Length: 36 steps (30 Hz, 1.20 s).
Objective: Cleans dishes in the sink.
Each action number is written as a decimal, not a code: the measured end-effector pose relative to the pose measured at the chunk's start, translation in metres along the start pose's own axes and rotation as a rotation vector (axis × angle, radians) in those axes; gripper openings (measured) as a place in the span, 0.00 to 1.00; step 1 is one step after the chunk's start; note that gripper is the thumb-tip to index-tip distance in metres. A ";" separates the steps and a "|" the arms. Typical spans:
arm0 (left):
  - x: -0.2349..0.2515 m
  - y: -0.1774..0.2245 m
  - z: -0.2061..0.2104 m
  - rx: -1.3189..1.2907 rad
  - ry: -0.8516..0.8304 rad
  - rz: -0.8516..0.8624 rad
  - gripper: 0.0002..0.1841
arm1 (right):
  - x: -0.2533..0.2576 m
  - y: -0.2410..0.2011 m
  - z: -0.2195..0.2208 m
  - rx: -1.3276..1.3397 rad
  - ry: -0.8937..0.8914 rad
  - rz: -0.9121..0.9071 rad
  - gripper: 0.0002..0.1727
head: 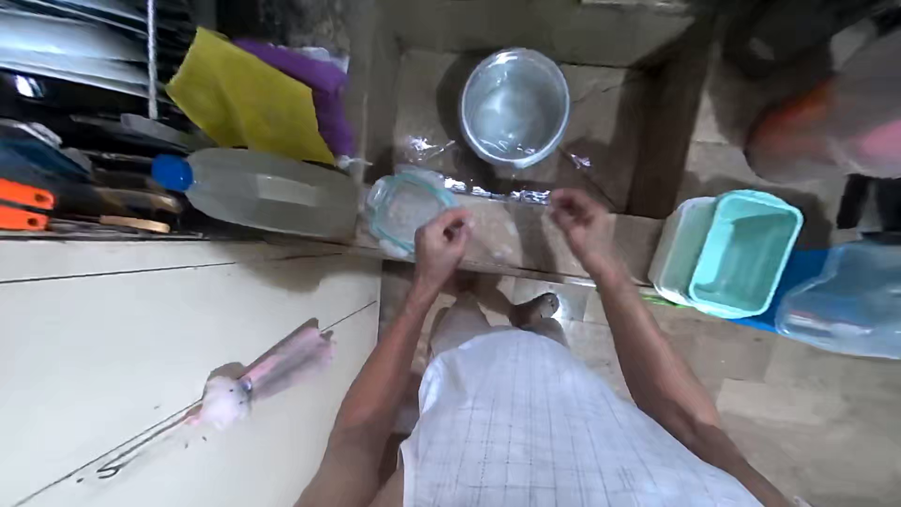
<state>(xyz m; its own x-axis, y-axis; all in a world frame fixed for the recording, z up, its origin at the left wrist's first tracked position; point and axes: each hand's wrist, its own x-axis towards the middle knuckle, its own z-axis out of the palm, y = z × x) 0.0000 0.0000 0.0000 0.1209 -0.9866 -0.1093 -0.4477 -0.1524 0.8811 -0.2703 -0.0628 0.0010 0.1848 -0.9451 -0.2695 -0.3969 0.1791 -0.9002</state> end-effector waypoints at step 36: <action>-0.020 -0.086 -0.068 -0.177 0.373 -0.702 0.28 | 0.109 -0.009 0.164 -0.240 -0.369 0.023 0.21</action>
<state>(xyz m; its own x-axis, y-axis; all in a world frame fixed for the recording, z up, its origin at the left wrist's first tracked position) 0.0964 0.0370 -0.0419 0.6226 -0.5758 -0.5299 -0.0154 -0.6861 0.7274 -0.0992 -0.1224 -0.0762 0.4648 -0.7730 -0.4318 -0.5946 0.0889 -0.7991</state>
